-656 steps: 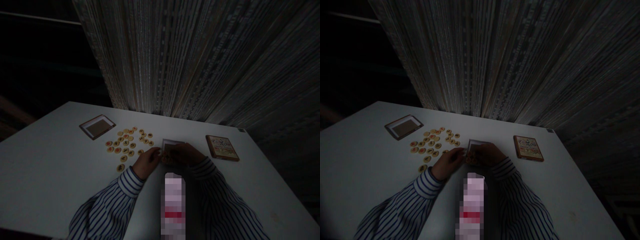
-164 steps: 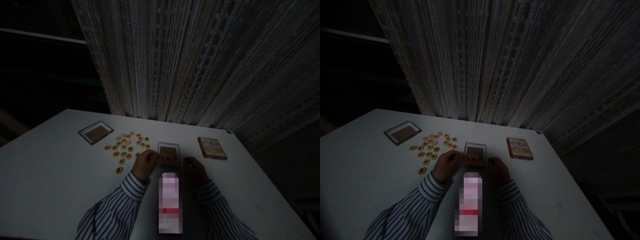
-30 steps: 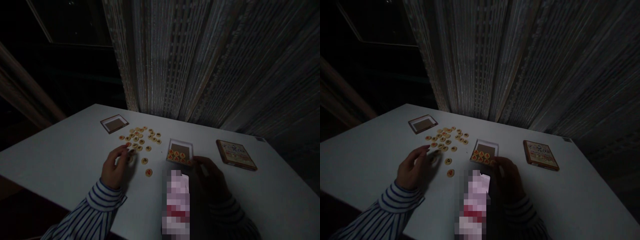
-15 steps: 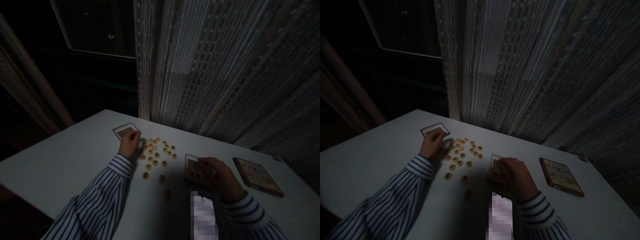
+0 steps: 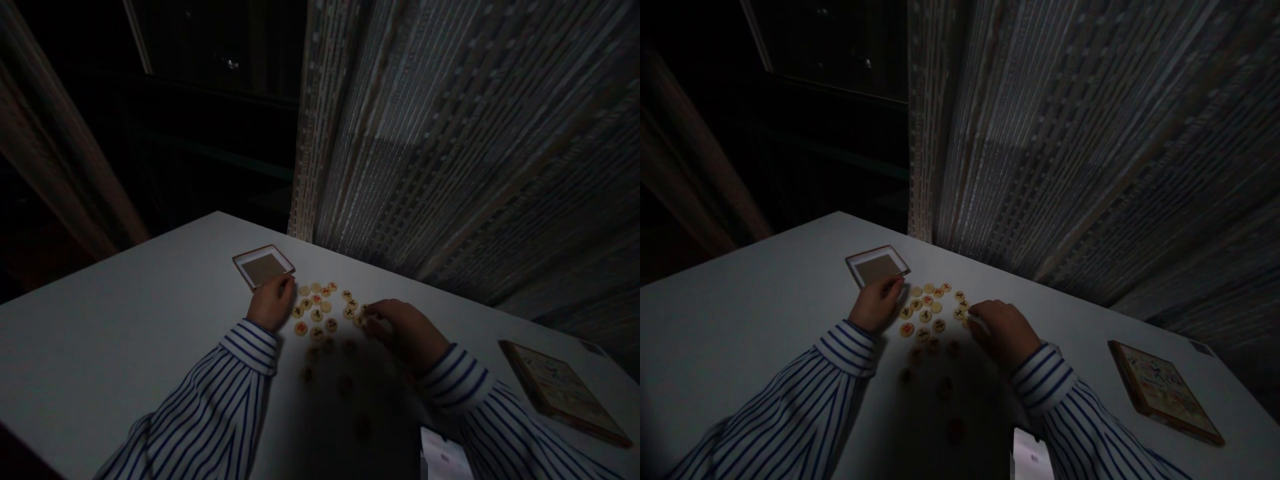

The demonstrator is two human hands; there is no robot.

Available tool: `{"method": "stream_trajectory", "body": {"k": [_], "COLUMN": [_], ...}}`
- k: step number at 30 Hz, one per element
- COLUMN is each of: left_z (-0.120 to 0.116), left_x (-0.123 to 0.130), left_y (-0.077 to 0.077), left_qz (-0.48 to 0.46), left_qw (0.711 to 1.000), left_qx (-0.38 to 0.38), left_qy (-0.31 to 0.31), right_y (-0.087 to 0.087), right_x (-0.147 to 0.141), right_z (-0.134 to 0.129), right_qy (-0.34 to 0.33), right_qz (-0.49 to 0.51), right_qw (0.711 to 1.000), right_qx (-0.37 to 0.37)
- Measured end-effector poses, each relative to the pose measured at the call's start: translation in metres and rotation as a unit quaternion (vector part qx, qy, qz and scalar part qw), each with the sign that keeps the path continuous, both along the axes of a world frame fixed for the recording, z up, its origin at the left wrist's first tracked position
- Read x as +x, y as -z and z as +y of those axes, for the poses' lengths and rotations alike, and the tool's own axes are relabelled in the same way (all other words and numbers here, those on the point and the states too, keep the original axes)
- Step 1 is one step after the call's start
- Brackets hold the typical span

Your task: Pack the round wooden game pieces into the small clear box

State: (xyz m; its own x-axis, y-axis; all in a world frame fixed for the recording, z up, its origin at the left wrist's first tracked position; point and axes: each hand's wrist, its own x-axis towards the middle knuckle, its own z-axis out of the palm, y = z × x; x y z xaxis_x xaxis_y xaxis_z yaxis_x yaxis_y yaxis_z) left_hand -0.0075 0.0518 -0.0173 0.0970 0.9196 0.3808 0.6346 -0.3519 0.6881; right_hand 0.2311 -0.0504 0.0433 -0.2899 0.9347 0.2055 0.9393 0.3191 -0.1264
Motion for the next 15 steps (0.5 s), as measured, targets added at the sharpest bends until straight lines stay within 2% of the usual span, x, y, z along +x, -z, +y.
{"method": "stream_trajectory", "body": {"k": [6,15], "left_z": [0.002,0.003], "left_x": [0.002,0.001], "left_y": [0.001,0.001], "left_qz": [-0.014,-0.044], "left_qw": [1.0,0.999], "left_qx": [-0.017,-0.019], "left_qy": [-0.002,-0.025], "right_y": [0.003,0.008], "right_x": [-0.031,-0.05], "right_z": [0.029,0.055], "right_qy": [-0.002,0.008], "right_qz": [-0.059,-0.064], "right_qw": [0.995,0.99], "right_qx": [-0.075,-0.123]}}
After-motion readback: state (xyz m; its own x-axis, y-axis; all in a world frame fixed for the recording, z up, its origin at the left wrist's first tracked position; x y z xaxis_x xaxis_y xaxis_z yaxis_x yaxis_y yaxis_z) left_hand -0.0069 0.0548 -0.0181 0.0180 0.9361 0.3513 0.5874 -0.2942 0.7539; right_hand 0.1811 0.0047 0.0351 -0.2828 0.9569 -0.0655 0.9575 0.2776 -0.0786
